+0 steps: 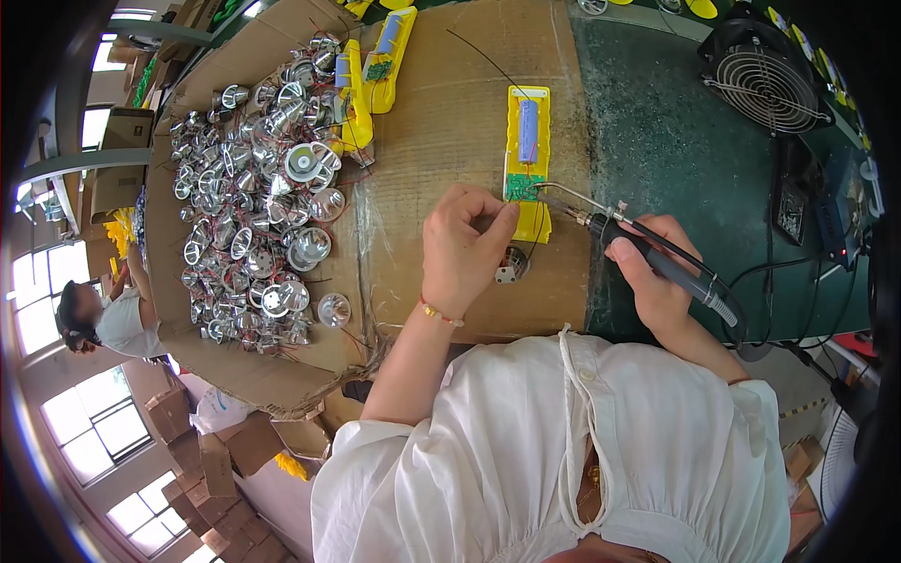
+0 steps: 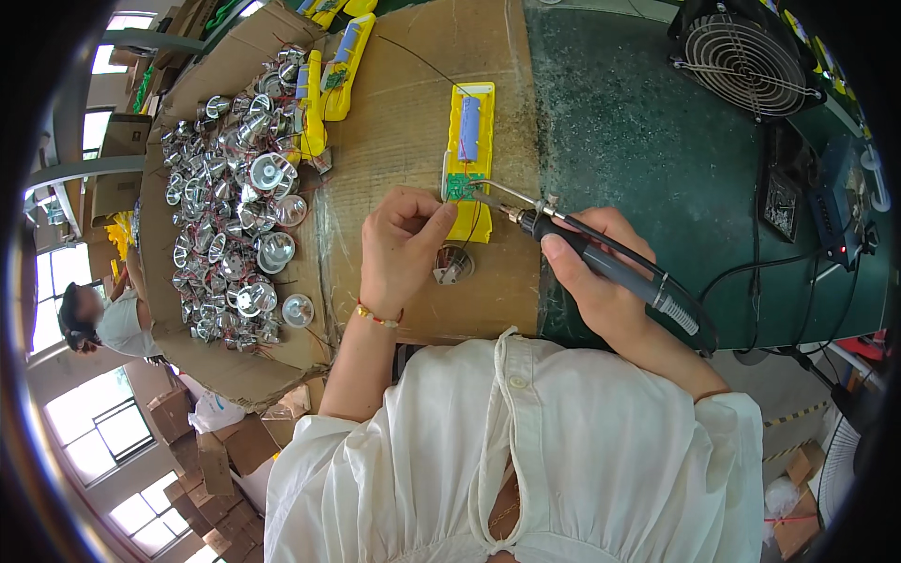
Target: Soldering wires and circuit boards into plastic flashlight housings on an assembly line.
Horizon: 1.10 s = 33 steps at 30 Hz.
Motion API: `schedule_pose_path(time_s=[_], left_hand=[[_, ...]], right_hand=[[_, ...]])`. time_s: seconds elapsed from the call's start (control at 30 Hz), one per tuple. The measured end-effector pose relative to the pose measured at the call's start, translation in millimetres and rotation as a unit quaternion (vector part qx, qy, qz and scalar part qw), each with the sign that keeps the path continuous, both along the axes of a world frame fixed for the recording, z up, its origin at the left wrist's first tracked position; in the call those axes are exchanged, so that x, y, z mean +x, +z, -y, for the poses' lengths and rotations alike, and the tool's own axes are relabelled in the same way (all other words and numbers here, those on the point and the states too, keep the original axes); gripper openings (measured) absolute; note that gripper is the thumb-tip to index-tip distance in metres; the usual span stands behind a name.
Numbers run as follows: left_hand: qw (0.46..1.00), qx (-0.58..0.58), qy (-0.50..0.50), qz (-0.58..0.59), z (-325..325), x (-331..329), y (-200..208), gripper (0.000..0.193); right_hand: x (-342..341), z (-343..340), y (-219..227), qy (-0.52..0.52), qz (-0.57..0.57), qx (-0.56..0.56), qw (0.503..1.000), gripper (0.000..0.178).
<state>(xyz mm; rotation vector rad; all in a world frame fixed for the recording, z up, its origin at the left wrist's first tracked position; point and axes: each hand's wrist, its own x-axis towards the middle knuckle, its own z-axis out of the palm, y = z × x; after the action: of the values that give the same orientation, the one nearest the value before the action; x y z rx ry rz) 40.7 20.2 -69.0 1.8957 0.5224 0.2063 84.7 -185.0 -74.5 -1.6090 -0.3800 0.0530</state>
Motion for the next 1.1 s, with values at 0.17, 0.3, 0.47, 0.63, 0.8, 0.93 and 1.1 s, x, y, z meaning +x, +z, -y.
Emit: schedule_pose_path(time_s=[0.17,0.3,0.47,0.63,0.8,0.93,1.1], left_hand=[[0.992,0.062,-0.089,-0.059,-13,12,11,0.017],[0.989,0.058,-0.099,-0.094,-16,18,11,0.017],[0.986,0.026,-0.130,-0.106,-22,23,10,0.017],[0.986,0.019,-0.149,-0.074,-28,22,6,0.018],[0.983,0.011,-0.156,-0.095,-28,23,8,0.018],[0.985,-0.018,-0.138,-0.104,-24,21,5,0.018],[0.987,-0.015,-0.130,-0.096,-24,22,5,0.019]], right_hand=[[4,-7,3,0.011,-0.021,0.011,1.000,0.016],[6,-6,2,0.045,-0.034,-0.042,0.998,0.017],[6,-7,-1,0.030,-0.043,0.003,0.999,0.015],[5,-7,3,-0.001,-0.087,0.043,0.995,0.015],[3,-7,1,0.021,-0.075,0.035,0.996,0.016],[4,-6,-2,0.028,-0.057,0.011,0.998,0.015],[3,-4,-3,0.019,-0.054,0.008,0.998,0.015]])
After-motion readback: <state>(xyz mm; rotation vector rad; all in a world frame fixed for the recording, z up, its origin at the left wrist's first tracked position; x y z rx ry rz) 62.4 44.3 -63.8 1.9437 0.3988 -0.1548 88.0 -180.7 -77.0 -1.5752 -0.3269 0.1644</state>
